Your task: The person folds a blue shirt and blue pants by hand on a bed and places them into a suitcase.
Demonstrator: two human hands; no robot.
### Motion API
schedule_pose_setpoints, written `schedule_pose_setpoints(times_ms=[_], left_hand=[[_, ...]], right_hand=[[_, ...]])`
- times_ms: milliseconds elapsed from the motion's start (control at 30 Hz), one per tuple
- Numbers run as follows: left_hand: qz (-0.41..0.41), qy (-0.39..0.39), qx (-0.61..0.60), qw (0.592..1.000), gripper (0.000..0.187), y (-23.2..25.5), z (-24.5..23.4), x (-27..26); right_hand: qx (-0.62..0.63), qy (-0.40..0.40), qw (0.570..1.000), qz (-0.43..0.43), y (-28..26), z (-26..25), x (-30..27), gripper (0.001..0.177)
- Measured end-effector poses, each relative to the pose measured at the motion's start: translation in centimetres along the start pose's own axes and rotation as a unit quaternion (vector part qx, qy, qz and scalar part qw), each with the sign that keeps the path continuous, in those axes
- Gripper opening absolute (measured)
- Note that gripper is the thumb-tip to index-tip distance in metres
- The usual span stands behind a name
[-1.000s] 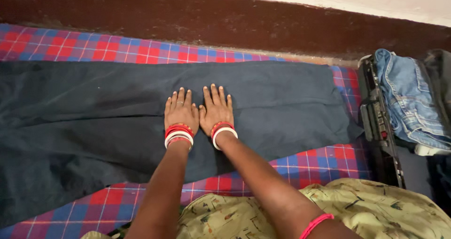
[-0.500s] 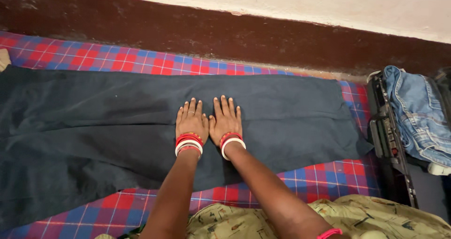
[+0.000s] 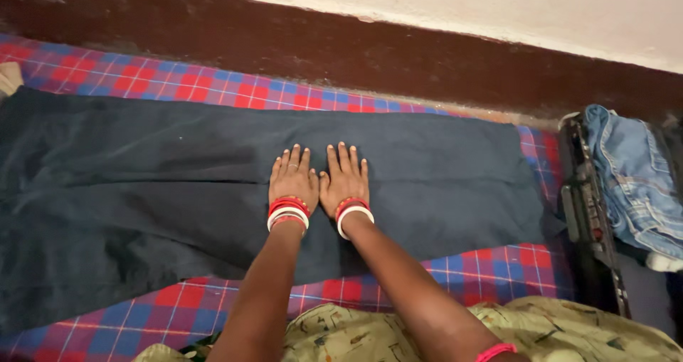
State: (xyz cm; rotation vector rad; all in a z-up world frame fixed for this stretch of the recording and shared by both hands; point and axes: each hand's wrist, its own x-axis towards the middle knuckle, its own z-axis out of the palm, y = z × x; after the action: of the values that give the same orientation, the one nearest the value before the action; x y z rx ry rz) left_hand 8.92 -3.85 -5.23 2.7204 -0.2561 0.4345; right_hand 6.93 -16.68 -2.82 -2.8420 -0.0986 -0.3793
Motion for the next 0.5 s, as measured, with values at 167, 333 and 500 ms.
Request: schedule_pose_setpoints(times_ms=[167, 333, 500], left_hand=[[0.005, -0.003, -0.001, 1.0, 0.056, -0.14, 0.11, -0.17], [0.008, 0.004, 0.006, 1.0, 0.055, -0.22, -0.04, -0.14], [0.027, 0.006, 0.028, 0.999, 0.055, -0.34, -0.15, 0.03]], right_hand=[[0.003, 0.002, 1.0, 0.006, -0.02, 0.25, -0.1, 0.064], [-0.003, -0.005, 1.0, 0.003, -0.19, -0.17, -0.09, 0.065], [0.007, -0.007, 1.0, 0.014, -0.39, -0.4, -0.22, 0.065]])
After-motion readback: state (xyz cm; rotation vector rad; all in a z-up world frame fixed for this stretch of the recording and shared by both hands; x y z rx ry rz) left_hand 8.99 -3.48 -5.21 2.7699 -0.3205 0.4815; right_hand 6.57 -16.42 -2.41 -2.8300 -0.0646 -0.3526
